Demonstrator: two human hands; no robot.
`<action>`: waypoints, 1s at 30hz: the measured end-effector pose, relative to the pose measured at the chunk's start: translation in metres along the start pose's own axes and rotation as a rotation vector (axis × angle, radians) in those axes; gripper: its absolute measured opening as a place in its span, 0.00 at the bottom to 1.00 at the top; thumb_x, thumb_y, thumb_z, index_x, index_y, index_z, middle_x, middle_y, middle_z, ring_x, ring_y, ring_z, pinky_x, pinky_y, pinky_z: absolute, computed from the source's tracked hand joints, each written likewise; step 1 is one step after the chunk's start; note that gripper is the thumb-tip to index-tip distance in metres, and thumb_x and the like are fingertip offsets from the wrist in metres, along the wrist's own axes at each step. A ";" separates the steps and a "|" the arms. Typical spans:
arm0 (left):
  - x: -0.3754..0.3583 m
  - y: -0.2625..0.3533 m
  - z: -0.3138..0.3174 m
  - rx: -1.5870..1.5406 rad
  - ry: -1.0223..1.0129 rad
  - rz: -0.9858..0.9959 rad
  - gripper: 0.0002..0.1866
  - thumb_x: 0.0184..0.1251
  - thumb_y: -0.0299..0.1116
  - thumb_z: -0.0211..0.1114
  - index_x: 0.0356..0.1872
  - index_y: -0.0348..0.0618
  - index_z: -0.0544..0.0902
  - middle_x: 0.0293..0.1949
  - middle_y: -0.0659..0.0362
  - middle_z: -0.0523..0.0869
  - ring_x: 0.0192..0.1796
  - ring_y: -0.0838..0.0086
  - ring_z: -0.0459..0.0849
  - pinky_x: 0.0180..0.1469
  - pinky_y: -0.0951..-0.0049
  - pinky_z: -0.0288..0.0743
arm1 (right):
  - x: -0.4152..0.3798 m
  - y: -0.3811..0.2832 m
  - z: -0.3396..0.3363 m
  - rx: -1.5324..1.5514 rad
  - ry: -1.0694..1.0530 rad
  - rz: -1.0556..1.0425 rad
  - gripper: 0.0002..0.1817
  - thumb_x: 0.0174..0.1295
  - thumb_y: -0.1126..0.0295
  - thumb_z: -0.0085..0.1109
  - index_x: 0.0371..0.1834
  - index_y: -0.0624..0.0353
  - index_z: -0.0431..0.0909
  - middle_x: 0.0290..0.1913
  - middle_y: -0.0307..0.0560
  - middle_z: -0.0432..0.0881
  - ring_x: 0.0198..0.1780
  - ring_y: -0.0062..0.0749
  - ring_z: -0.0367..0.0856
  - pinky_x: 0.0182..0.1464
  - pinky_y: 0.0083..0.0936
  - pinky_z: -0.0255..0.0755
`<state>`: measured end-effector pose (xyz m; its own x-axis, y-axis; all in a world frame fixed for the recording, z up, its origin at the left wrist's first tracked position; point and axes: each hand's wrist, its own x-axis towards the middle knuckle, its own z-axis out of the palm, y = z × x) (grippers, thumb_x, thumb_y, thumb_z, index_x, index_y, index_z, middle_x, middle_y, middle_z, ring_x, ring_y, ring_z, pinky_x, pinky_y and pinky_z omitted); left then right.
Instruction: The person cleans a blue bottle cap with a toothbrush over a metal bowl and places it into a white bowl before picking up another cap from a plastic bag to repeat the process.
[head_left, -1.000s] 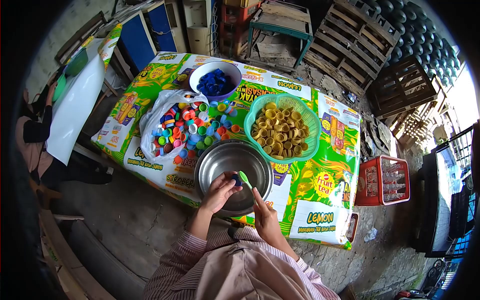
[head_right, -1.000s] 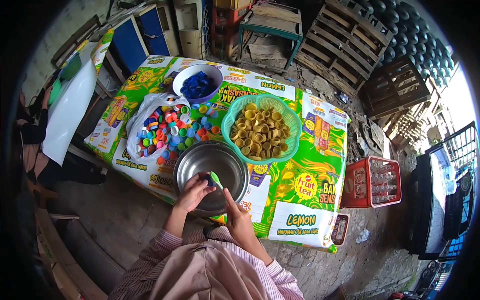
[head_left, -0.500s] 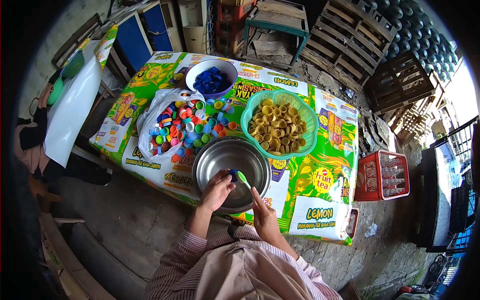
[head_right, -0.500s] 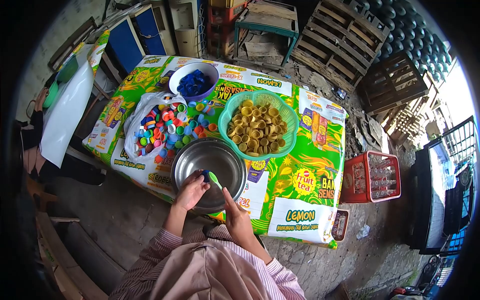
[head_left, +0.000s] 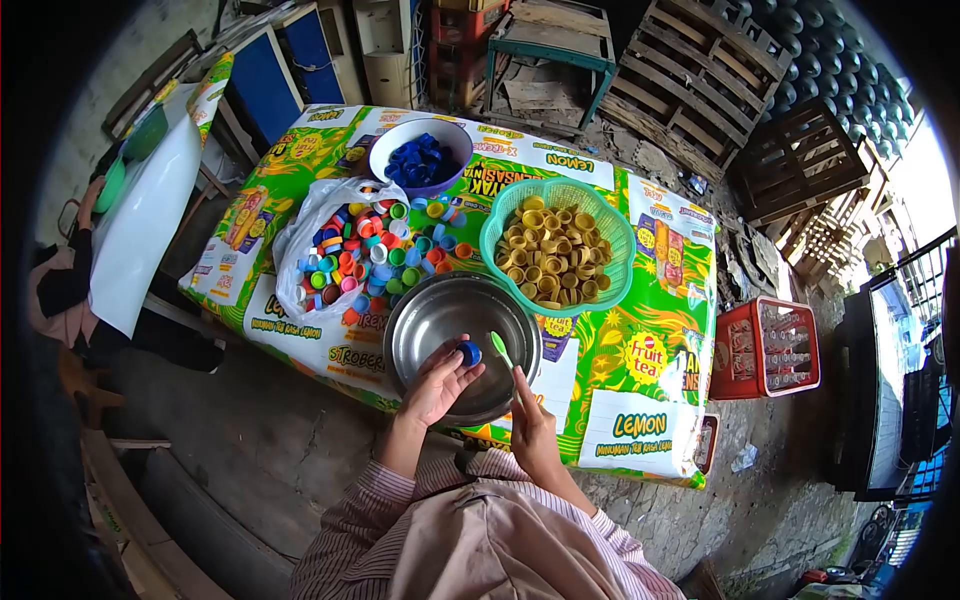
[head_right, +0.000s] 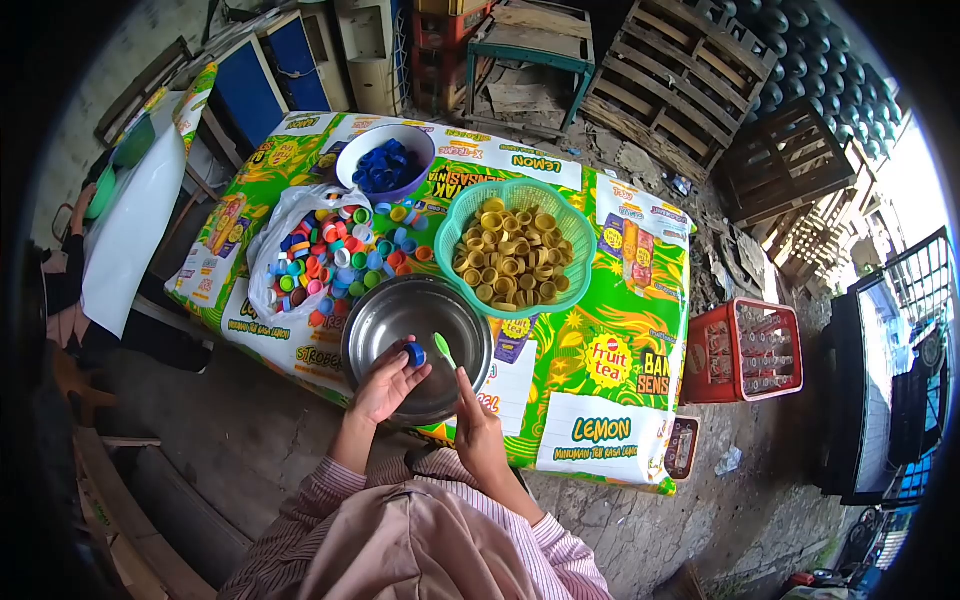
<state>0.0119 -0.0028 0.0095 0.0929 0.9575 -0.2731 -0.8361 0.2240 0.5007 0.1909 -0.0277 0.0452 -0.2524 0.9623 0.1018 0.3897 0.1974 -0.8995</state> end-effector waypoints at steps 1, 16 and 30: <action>0.000 0.001 0.002 -0.020 0.003 -0.002 0.15 0.66 0.25 0.54 0.53 0.44 0.72 0.51 0.61 0.76 0.53 0.74 0.76 0.60 0.66 0.70 | -0.001 0.000 0.001 0.001 0.000 -0.002 0.30 0.60 0.82 0.47 0.67 0.53 0.58 0.25 0.62 0.76 0.25 0.47 0.77 0.30 0.22 0.67; -0.001 -0.002 -0.005 -0.141 0.003 -0.025 0.08 0.64 0.26 0.57 0.43 0.48 0.77 0.46 0.62 0.79 0.50 0.77 0.77 0.56 0.71 0.74 | -0.003 -0.009 -0.001 -0.039 -0.094 -0.081 0.30 0.60 0.81 0.48 0.68 0.52 0.58 0.26 0.60 0.75 0.26 0.47 0.77 0.32 0.28 0.69; 0.000 -0.001 0.002 -0.110 0.070 -0.078 0.07 0.66 0.26 0.55 0.43 0.45 0.74 0.45 0.60 0.78 0.48 0.73 0.79 0.54 0.71 0.76 | -0.004 0.000 0.001 -0.019 -0.091 -0.027 0.31 0.60 0.82 0.47 0.68 0.52 0.56 0.26 0.63 0.76 0.28 0.49 0.79 0.30 0.22 0.67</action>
<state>0.0137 -0.0023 0.0100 0.1251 0.9222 -0.3659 -0.8824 0.2720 0.3839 0.1910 -0.0322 0.0444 -0.3417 0.9358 0.0861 0.3985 0.2273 -0.8886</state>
